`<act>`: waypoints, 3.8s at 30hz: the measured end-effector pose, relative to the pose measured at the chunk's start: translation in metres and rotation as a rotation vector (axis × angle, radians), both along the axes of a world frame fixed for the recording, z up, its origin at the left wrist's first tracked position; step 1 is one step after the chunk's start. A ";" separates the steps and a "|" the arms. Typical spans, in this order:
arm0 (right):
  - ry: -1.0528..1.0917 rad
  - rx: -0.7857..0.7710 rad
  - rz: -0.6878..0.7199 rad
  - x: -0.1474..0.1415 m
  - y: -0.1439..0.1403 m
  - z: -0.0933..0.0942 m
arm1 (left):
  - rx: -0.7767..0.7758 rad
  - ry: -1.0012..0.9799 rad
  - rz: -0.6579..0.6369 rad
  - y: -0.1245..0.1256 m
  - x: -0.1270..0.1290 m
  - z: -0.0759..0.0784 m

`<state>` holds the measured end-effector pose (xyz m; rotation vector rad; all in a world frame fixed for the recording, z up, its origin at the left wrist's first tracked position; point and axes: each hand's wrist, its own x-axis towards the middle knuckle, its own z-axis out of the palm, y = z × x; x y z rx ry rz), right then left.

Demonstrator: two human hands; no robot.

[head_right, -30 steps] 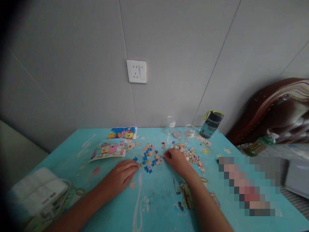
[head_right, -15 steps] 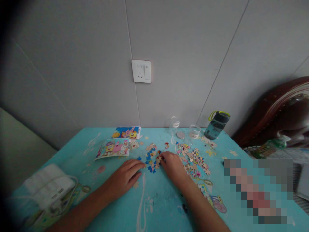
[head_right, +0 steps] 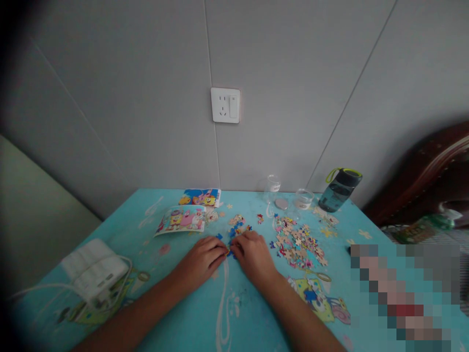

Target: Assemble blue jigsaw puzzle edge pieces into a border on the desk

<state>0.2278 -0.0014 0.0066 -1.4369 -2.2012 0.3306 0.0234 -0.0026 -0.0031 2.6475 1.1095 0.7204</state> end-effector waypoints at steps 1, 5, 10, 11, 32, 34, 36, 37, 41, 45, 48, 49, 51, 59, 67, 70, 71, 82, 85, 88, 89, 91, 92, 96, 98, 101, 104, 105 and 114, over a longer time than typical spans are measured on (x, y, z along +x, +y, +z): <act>-0.009 0.010 -0.007 0.001 0.000 -0.001 | 0.004 -0.001 -0.001 0.000 -0.001 -0.001; -0.006 0.014 -0.002 0.000 0.002 -0.006 | 0.028 0.020 -0.011 -0.001 -0.001 0.000; 0.007 -0.010 0.018 -0.001 0.004 -0.008 | 0.069 0.072 -0.008 0.000 -0.002 0.003; 0.007 -0.013 0.015 -0.001 0.004 -0.008 | 0.078 0.082 -0.006 0.001 -0.003 0.003; -0.053 0.109 0.461 -0.014 -0.025 0.018 | 0.286 0.184 0.244 0.033 -0.074 0.012; -0.070 0.107 0.441 -0.018 -0.025 0.014 | 0.274 0.187 0.261 0.033 -0.075 0.013; -0.096 0.115 0.359 -0.017 -0.021 0.010 | 0.252 0.190 0.254 0.030 -0.071 0.016; -0.111 0.124 0.309 -0.015 -0.018 0.008 | 0.239 0.193 0.238 0.028 -0.068 0.018; -0.172 0.143 0.138 0.000 -0.006 0.006 | 0.160 0.219 0.059 0.015 -0.060 0.031; -0.208 0.117 -0.009 0.012 0.000 0.006 | 0.022 0.203 -0.164 0.005 -0.059 0.038; -0.206 0.084 -0.040 0.016 0.000 0.005 | -0.019 0.186 -0.185 0.004 -0.061 0.040; -0.204 0.076 -0.042 0.016 0.000 0.005 | -0.024 0.187 -0.186 0.004 -0.062 0.040; -0.207 0.070 -0.036 0.017 -0.001 0.005 | -0.033 0.207 -0.187 0.006 -0.063 0.039; -0.216 0.057 0.092 0.012 -0.009 0.016 | -0.022 0.250 -0.109 0.009 -0.056 0.032; -0.040 -0.001 0.038 0.016 -0.003 0.010 | -0.077 0.194 -0.109 0.005 -0.051 0.032; 0.117 -0.041 0.074 0.014 -0.006 0.011 | -0.108 0.204 -0.177 0.003 -0.051 0.034; 0.160 -0.064 0.096 0.012 -0.008 0.011 | -0.116 0.209 -0.195 0.002 -0.052 0.035; 0.144 -0.104 0.267 0.004 -0.015 0.009 | -0.059 0.255 -0.099 0.014 -0.065 0.039; 0.111 -0.068 0.240 0.008 -0.012 0.011 | -0.021 0.289 -0.043 0.017 -0.070 0.040; 0.095 -0.045 0.213 0.011 -0.011 0.012 | 0.007 0.323 0.007 0.020 -0.074 0.038; 0.094 -0.039 0.210 0.011 -0.011 0.013 | 0.014 0.334 0.024 0.020 -0.075 0.038; 0.097 -0.031 0.213 0.010 -0.011 0.013 | 0.028 0.355 0.059 0.022 -0.078 0.035; 0.095 -0.032 0.217 0.009 -0.012 0.013 | 0.033 0.365 0.075 0.023 -0.079 0.034; 0.057 -0.056 0.229 0.005 -0.015 0.011 | 0.040 0.401 0.100 0.027 -0.084 0.030; 0.034 -0.065 0.229 0.003 -0.016 0.009 | 0.038 0.409 0.098 0.027 -0.085 0.029; 0.013 -0.082 0.224 0.001 -0.017 0.007 | 0.032 0.410 0.092 0.026 -0.083 0.029; 0.025 -0.099 0.208 0.001 -0.017 0.008 | 0.021 0.411 0.072 0.025 -0.081 0.030; 0.037 -0.107 0.201 0.001 -0.016 0.009 | 0.017 0.413 0.065 0.025 -0.081 0.030; 0.428 -0.440 0.082 -0.006 -0.019 0.011 | 0.013 0.378 0.021 0.029 -0.080 0.022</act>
